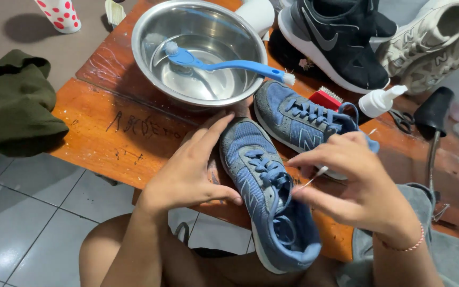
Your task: The person holds a blue sneaker and uses a curved needle and white thread to sew along the edge of the sole. They repeatedly push the needle through the shoe's material and pull the thread tight to secure the sole.
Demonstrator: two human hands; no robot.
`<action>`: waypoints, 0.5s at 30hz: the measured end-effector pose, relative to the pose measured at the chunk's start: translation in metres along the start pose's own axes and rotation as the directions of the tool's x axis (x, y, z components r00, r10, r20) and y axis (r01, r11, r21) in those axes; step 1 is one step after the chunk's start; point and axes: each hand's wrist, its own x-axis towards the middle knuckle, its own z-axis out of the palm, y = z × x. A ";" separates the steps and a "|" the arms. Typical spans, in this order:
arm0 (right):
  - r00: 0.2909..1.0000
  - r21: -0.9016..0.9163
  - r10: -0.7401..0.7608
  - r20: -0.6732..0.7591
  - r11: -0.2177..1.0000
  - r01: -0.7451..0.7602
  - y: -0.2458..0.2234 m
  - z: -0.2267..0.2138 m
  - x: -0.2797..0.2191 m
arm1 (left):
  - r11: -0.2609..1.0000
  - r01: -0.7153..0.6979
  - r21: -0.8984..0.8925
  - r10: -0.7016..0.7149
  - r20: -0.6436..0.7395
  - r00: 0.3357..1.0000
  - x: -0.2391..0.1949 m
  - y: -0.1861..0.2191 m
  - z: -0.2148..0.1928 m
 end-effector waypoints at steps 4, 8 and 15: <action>0.969 -0.009 0.053 0.241 0.999 -0.053 0.000 0.001 -0.004 | 1.000 -0.003 0.021 0.004 -0.031 1.000 -0.001 0.005 0.000; 0.965 0.019 0.137 0.223 0.989 -0.144 0.007 0.000 -0.008 | 0.995 -0.088 0.037 0.092 -0.116 0.989 -0.005 0.003 0.001; 0.929 0.671 0.364 -0.065 0.705 -0.229 0.046 0.015 -0.009 | 0.963 -0.133 -0.235 0.093 -0.175 0.980 -0.020 0.030 -0.019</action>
